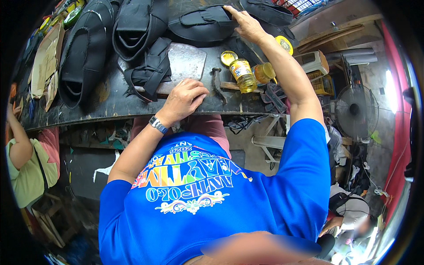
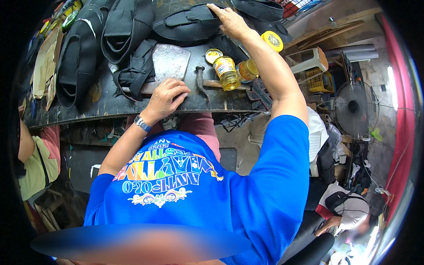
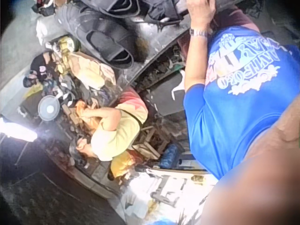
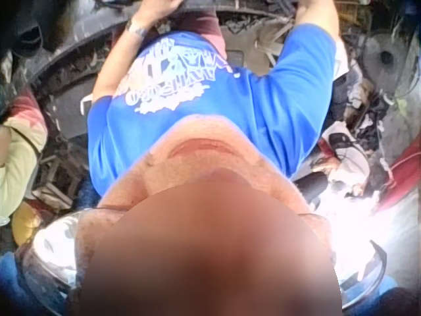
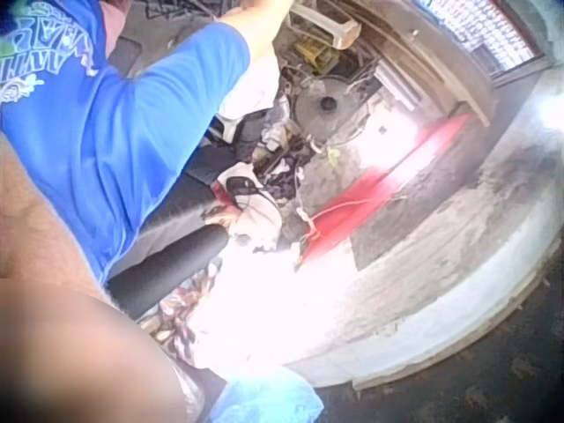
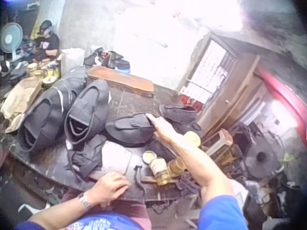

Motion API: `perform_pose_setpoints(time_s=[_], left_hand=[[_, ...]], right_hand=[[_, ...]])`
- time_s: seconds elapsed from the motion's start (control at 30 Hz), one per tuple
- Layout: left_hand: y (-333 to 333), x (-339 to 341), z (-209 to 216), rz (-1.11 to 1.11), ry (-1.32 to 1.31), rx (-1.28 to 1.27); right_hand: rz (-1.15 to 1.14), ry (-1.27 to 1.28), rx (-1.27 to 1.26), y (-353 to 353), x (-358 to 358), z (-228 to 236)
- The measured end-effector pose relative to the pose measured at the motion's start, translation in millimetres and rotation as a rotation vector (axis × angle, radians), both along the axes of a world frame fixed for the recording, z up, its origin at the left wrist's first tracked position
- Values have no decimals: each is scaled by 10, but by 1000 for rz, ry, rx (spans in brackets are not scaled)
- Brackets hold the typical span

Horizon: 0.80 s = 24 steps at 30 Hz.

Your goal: The person opens a jar of shoe polish and uses a small brush to apply the polish to the seams and edges of several black shoes. The person handles each shoe individually, turning them to reach different areas before placing them back on the workbench.

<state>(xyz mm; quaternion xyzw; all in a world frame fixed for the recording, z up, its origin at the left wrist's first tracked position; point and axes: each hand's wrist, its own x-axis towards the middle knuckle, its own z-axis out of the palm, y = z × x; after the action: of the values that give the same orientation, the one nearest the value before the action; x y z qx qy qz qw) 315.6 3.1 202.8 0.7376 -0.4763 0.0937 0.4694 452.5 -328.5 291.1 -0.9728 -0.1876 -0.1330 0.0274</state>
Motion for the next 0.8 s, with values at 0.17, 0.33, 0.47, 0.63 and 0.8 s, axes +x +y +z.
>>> perform_pose_setpoints(time_s=[0.17, 0.33, 0.47, 0.63, 0.8], left_hand=[[10, 0, -5, 12, 14, -13], [12, 12, -11, -5, 35, -21], [1, 11, -16, 4, 1, 2], [-5, 0, -28, 4, -23, 4], [11, 0, -37, -5, -29, -1]], right_hand=[[4, -21, -125, 5, 49, -53], [5, -195, -46, -114, 0, 64], [-114, -88, 123, -155, -83, 262], [-167, 170, 80, 91, -153, 231], [-117, 115, 70, 179, -113, 148]])
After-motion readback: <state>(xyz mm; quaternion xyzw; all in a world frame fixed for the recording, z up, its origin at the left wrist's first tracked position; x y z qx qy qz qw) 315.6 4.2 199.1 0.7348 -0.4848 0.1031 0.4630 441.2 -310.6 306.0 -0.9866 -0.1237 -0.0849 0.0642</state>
